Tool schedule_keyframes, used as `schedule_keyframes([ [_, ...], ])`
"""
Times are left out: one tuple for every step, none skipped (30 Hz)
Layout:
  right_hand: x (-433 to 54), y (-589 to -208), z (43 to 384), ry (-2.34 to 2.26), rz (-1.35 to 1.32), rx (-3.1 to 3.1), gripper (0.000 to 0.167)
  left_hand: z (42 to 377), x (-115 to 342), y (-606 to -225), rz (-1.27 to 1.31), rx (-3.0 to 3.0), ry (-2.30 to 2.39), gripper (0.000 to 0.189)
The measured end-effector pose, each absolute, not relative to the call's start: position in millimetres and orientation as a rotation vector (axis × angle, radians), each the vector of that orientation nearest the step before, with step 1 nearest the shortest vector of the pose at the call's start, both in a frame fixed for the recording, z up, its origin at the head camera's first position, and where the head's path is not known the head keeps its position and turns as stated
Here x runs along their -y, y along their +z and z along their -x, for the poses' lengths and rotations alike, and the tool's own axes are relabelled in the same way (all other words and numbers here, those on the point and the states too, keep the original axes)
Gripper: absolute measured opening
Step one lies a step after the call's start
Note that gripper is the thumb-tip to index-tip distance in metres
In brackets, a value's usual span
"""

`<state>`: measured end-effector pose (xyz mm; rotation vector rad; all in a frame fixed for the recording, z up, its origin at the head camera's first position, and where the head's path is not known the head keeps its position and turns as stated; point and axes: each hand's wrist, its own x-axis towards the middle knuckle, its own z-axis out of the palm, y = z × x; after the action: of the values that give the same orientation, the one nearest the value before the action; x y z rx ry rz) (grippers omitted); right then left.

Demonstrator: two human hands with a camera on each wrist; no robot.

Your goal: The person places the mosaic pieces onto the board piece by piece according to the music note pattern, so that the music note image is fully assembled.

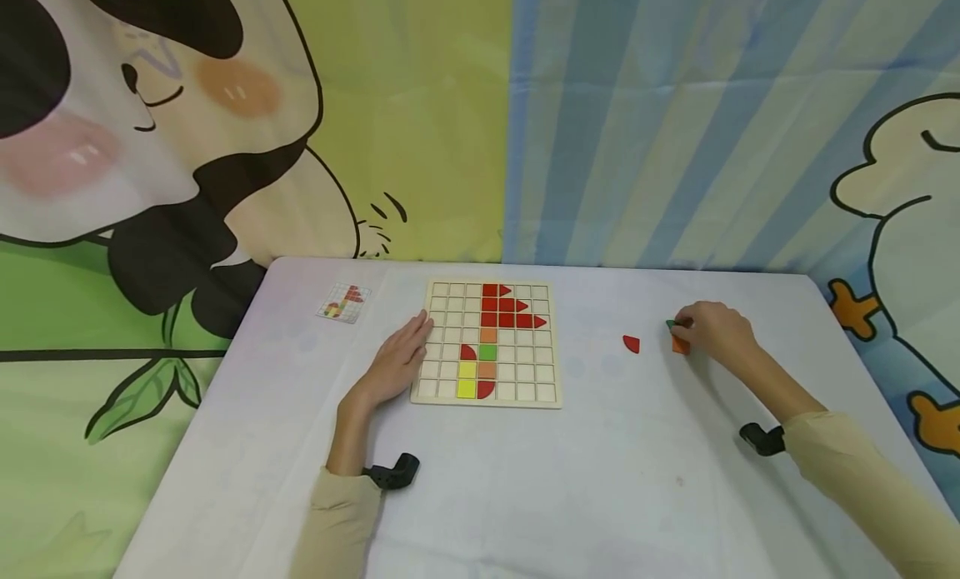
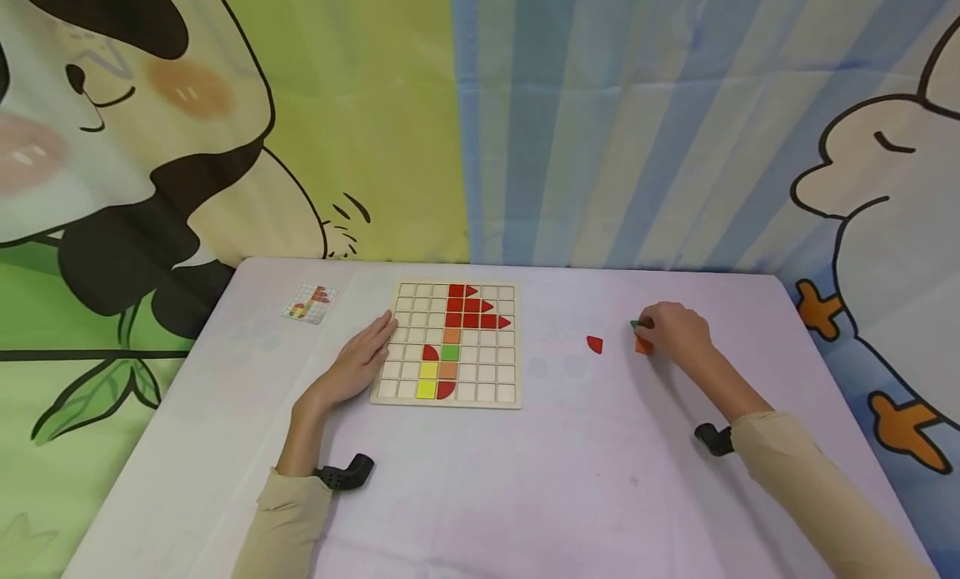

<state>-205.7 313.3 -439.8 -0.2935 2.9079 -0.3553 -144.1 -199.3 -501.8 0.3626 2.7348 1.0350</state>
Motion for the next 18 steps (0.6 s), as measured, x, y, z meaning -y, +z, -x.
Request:
schedule_keyframes([
  [-313, -440, 207, -0.355, 0.300, -2.906, 0.025, 144, 199, -502, -0.360, -2.734, 1.032, 0.056],
  [-312, -441, 208, -0.359, 0.305, -2.904, 0.025, 144, 199, -502, -0.357, -2.733, 1.031, 0.056],
  [-312, -441, 209, -0.364, 0.309, -2.901, 0.025, 144, 198, -501, -0.358, -2.732, 1.026, 0.056],
  [-312, -442, 209, -0.369, 0.309, -2.899, 0.025, 144, 198, -501, -0.359, -2.731, 1.025, 0.056],
  [-312, -442, 210, -0.368, 0.311, -2.899, 0.026, 144, 198, -501, -0.359, -2.730, 1.022, 0.056],
  [-311, -443, 210, -0.359, 0.309, -2.898, 0.028, 144, 198, -500, -0.361, -2.730, 1.021, 0.056],
  [-311, -443, 211, -0.353, 0.305, -2.897, 0.029, 145, 198, -500, -0.364, -2.730, 1.020, 0.056],
  [-311, -444, 211, -0.344, 0.304, -2.897, 0.031, 145, 197, -500, -0.364, -2.728, 1.021, 0.056],
  [-311, -444, 212, -0.335, 0.302, -2.896, 0.033, 145, 197, -499, -0.364, -2.729, 1.021, 0.056],
  [-311, -443, 212, -0.326, 0.300, -2.894, 0.035, 145, 197, -499, -0.365, -2.729, 1.023, 0.056],
  [-311, -443, 213, -0.319, 0.299, -2.889, 0.037, 145, 197, -499, -0.365, -2.730, 1.024, 0.056],
  [-310, -443, 213, -0.313, 0.300, -2.886, 0.039, 145, 198, -499, -0.365, -2.730, 1.027, 0.056],
  [-310, -442, 214, -0.313, 0.302, -2.883, 0.040, 145, 198, -498, -0.365, -2.730, 1.027, 0.056],
  [-310, -442, 215, -0.314, 0.305, -2.879, 0.040, 145, 198, -498, -0.365, -2.731, 1.028, 0.056],
  [-310, -442, 215, -0.317, 0.304, -2.874, 0.040, 145, 198, -498, -0.366, -2.732, 1.025, 0.056],
  [-309, -442, 216, -0.319, 0.307, -2.872, 0.040, 144, 198, -498, -0.366, -2.731, 1.025, 0.056],
  [-309, -442, 217, -0.323, 0.310, -2.871, 0.039, 144, 199, -498, -0.365, -2.730, 1.025, 0.056],
  [-309, -442, 218, -0.328, 0.312, -2.871, 0.039, 144, 199, -498, -0.364, -2.730, 1.025, 0.056],
])
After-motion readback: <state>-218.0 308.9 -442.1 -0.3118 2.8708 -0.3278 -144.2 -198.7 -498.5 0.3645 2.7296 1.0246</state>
